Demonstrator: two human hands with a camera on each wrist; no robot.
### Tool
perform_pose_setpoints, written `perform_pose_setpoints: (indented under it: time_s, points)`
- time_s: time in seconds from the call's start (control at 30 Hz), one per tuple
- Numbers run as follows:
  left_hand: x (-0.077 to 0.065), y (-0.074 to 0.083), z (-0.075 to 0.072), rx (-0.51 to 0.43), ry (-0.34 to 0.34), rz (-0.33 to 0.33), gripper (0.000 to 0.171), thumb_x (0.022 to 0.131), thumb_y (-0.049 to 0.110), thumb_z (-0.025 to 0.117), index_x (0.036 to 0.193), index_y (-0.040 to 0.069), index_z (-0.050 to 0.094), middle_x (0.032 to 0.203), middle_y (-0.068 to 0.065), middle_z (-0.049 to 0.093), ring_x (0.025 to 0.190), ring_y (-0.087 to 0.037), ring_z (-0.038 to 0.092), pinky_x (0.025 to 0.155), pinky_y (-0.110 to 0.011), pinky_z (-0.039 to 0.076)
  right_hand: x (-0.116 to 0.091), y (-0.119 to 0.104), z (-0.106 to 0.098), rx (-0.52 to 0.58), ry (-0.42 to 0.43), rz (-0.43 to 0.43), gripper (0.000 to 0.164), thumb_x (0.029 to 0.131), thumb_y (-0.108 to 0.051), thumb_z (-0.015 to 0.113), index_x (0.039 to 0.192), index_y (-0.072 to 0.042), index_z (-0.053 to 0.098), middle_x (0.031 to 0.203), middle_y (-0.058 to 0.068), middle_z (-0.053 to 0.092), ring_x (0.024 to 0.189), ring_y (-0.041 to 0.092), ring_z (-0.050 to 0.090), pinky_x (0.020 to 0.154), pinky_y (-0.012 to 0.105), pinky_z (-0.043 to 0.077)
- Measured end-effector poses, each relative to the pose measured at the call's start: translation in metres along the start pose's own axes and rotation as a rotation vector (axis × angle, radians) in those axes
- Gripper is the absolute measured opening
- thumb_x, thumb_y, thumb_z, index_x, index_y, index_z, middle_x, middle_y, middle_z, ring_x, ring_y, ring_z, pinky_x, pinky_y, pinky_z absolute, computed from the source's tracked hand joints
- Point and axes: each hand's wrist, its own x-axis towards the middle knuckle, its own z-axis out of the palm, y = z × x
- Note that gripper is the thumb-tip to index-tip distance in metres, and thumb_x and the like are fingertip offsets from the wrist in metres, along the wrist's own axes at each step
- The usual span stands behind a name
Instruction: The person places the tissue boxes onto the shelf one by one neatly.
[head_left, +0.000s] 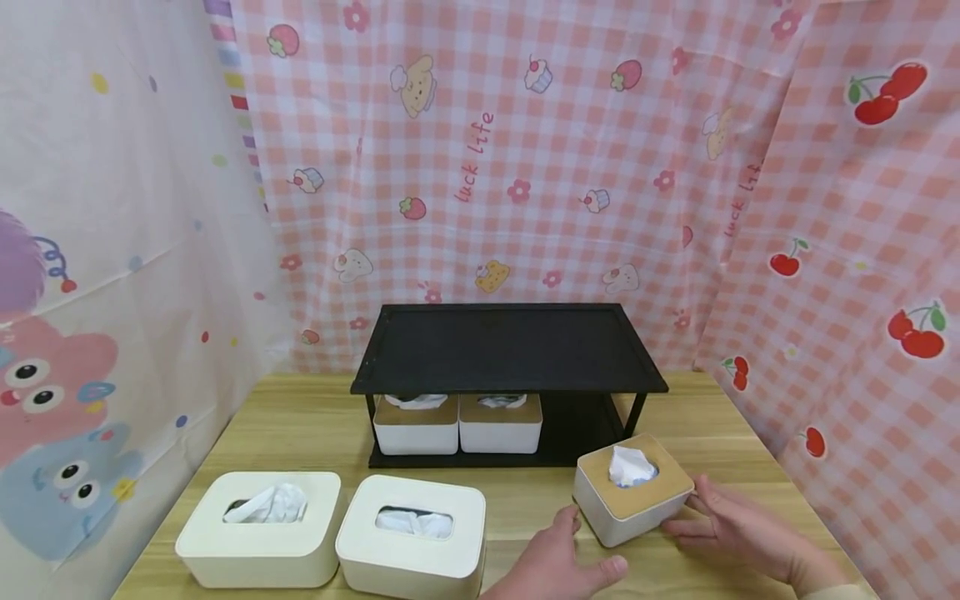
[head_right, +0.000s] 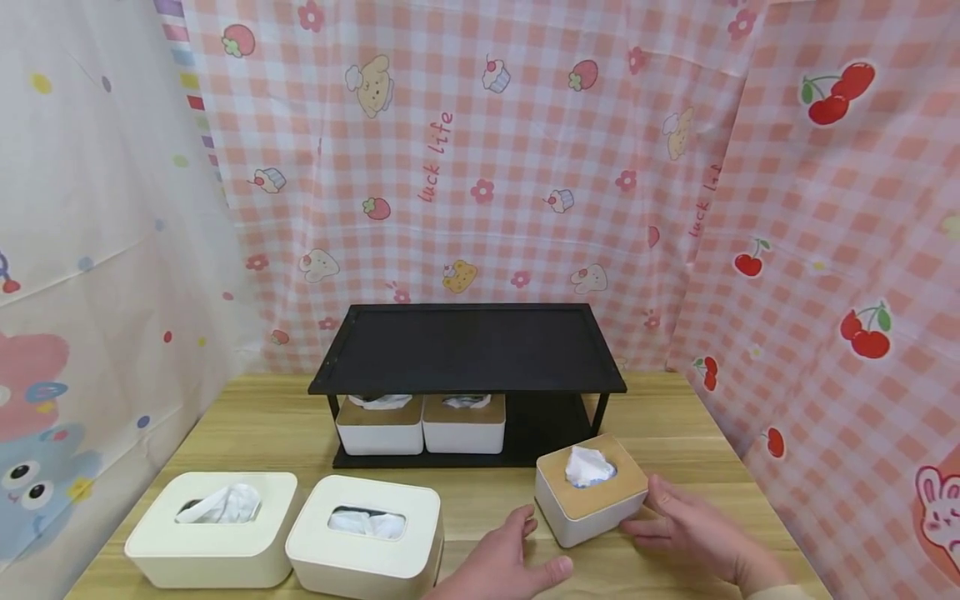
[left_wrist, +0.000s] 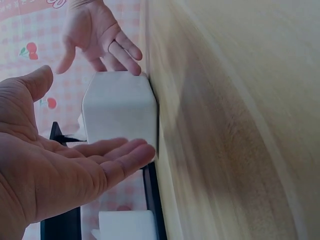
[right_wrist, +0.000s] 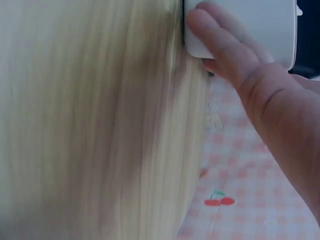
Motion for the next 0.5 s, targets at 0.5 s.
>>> perform_pose_setpoints:
  time_s: [0.5]
  points:
    - [0.000, -0.020, -0.012, -0.121, 0.185, 0.028, 0.111, 0.088, 0.054, 0.084, 0.166, 0.000, 0.027, 0.163, -0.027, 0.048, 0.146, -0.046, 0.052, 0.117, -0.069, 0.042, 0.018, -0.003, 0.044, -0.175, 0.027, -0.048, 0.067, 0.119, -0.034, 0.028, 0.168, 0.007, 0.007, 0.161, 0.039, 0.042, 0.147, 0.053, 0.049, 0.105, 0.033, 0.059]
